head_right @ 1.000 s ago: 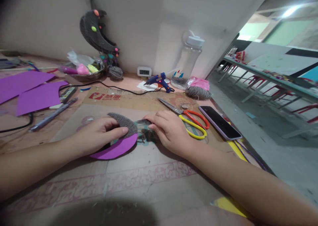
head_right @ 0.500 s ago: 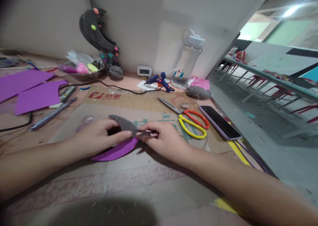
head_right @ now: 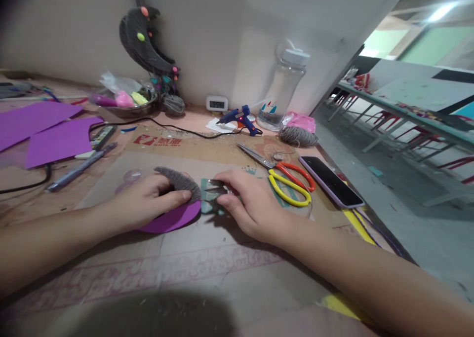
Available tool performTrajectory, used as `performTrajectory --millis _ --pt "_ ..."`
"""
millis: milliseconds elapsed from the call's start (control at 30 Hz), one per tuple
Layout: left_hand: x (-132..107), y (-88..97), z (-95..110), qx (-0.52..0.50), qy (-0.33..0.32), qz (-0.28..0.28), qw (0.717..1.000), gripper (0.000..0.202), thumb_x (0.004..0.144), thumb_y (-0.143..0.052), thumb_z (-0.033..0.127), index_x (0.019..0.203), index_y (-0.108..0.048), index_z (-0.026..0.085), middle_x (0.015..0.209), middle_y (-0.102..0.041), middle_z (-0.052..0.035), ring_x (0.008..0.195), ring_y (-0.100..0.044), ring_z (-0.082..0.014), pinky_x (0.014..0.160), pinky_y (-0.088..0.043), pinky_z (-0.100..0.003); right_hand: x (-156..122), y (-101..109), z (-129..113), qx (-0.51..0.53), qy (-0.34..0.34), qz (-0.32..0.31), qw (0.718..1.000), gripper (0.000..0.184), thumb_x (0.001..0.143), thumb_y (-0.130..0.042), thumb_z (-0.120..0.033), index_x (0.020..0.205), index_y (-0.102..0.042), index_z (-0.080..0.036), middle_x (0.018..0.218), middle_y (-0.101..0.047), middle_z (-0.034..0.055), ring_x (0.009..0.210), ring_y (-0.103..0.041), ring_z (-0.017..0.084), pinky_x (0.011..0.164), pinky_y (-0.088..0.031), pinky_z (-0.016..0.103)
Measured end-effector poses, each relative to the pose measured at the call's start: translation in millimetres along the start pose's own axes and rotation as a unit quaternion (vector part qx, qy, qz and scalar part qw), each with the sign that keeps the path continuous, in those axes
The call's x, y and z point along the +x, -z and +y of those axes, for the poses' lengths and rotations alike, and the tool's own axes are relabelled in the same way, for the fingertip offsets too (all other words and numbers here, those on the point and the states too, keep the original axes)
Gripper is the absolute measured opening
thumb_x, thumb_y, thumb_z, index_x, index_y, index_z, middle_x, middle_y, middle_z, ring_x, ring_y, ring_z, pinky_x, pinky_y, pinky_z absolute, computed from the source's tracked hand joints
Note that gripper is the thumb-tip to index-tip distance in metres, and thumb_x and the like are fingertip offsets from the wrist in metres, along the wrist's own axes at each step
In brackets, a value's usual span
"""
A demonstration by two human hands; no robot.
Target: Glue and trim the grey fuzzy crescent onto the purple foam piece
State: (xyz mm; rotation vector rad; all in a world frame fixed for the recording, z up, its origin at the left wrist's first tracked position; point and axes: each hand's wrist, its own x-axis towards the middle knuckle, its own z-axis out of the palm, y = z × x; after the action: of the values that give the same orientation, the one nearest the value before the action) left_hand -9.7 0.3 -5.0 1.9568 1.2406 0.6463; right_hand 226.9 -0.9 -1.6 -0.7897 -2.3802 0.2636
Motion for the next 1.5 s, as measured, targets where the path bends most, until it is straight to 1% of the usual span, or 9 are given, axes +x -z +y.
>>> performTrajectory --millis 100,200,300,433,567,800,1100,1300,1500 --pt "0 -0.3 1 -0.002 0.006 -0.002 1.000 0.026 0.084 -0.052 0.038 0.089 -0.070 0.020 0.086 -0.073 0.0020 0.078 -0.065 -0.0197 0.068 -0.046 -0.026 1 1 3 -0.063 0.030 -0.026 0.997 0.034 0.100 -0.039 -0.037 0.114 -0.059 -0.013 0.089 -0.062 0.0076 0.078 -0.056 0.017 0.070 -0.043 0.030" --pt "0 -0.6 0 0.005 0.025 -0.003 1.000 0.029 0.085 -0.052 0.043 0.086 -0.070 0.019 0.081 -0.072 0.0009 0.075 -0.065 -0.0203 0.063 -0.045 -0.026 2 1 6 -0.115 0.053 -0.020 0.992 0.036 0.099 -0.042 -0.038 0.118 -0.060 -0.013 0.089 -0.062 0.0085 0.080 -0.055 0.020 0.071 -0.042 0.032" --pt "-1 -0.3 0 -0.005 0.022 -0.004 1.000 0.027 0.085 -0.052 0.041 0.087 -0.070 0.020 0.081 -0.072 0.0016 0.075 -0.065 -0.0193 0.064 -0.046 -0.026 4 2 8 -0.142 0.061 -0.022 0.988 0.036 0.099 -0.042 -0.034 0.124 -0.058 -0.014 0.088 -0.061 0.0083 0.081 -0.054 0.021 0.072 -0.041 0.034" --pt "-1 0.6 1 -0.021 0.015 0.001 1.000 0.027 0.085 -0.053 0.041 0.088 -0.070 0.020 0.084 -0.072 0.0020 0.077 -0.064 -0.0184 0.066 -0.046 -0.025 6 2 11 -0.146 0.078 -0.020 0.986 0.032 0.098 -0.045 -0.029 0.121 -0.061 -0.014 0.083 -0.060 0.0061 0.076 -0.051 0.019 0.069 -0.039 0.032" --pt "-1 1.0 4 -0.004 0.028 0.007 1.000 0.026 0.084 -0.053 0.040 0.084 -0.069 0.019 0.075 -0.068 0.0021 0.068 -0.060 -0.0165 0.061 -0.043 -0.025 6 2 13 -0.152 0.093 -0.006 0.984 0.026 0.097 -0.047 -0.025 0.115 -0.064 -0.015 0.078 -0.059 0.0044 0.072 -0.048 0.017 0.066 -0.036 0.031" --pt "2 2.0 8 0.006 0.035 0.005 0.999 0.027 0.084 -0.052 0.040 0.081 -0.068 0.019 0.060 -0.056 0.0040 0.055 -0.050 -0.0138 0.053 -0.036 -0.023 4 2 10 -0.178 0.090 -0.009 0.980 0.028 0.097 -0.047 -0.027 0.115 -0.066 -0.016 0.077 -0.059 0.0047 0.071 -0.048 0.018 0.065 -0.035 0.032" --pt "1 2.4 7 0.009 0.048 0.007 0.999 0.028 0.083 -0.053 0.042 0.079 -0.067 0.018 0.063 -0.057 0.0038 0.055 -0.050 -0.0136 0.054 -0.036 -0.024 4 0 12 -0.178 0.084 -0.016 0.980 0.027 0.095 -0.051 -0.027 0.114 -0.066 -0.014 0.078 -0.059 0.0055 0.072 -0.048 0.018 0.065 -0.034 0.032" --pt "2 2.6 9 0.012 0.040 0.005 0.999 0.028 0.084 -0.052 0.042 0.076 -0.065 0.019 0.060 -0.054 0.0042 0.054 -0.048 -0.0132 0.053 -0.034 -0.023 4 0 11 -0.184 0.083 -0.017 0.979 0.028 0.097 -0.047 -0.029 0.113 -0.066 -0.016 0.078 -0.060 0.0055 0.072 -0.048 0.017 0.065 -0.035 0.031" --pt "0 4.2 10 0.005 0.056 -0.002 0.998 0.028 0.083 -0.052 0.042 0.073 -0.063 0.019 0.059 -0.053 0.0040 0.054 -0.047 -0.0134 0.052 -0.034 -0.024 6 0 11 -0.184 0.086 -0.018 0.979 0.028 0.097 -0.047 -0.028 0.112 -0.066 -0.015 0.077 -0.061 0.0055 0.070 -0.048 0.017 0.064 -0.034 0.031"
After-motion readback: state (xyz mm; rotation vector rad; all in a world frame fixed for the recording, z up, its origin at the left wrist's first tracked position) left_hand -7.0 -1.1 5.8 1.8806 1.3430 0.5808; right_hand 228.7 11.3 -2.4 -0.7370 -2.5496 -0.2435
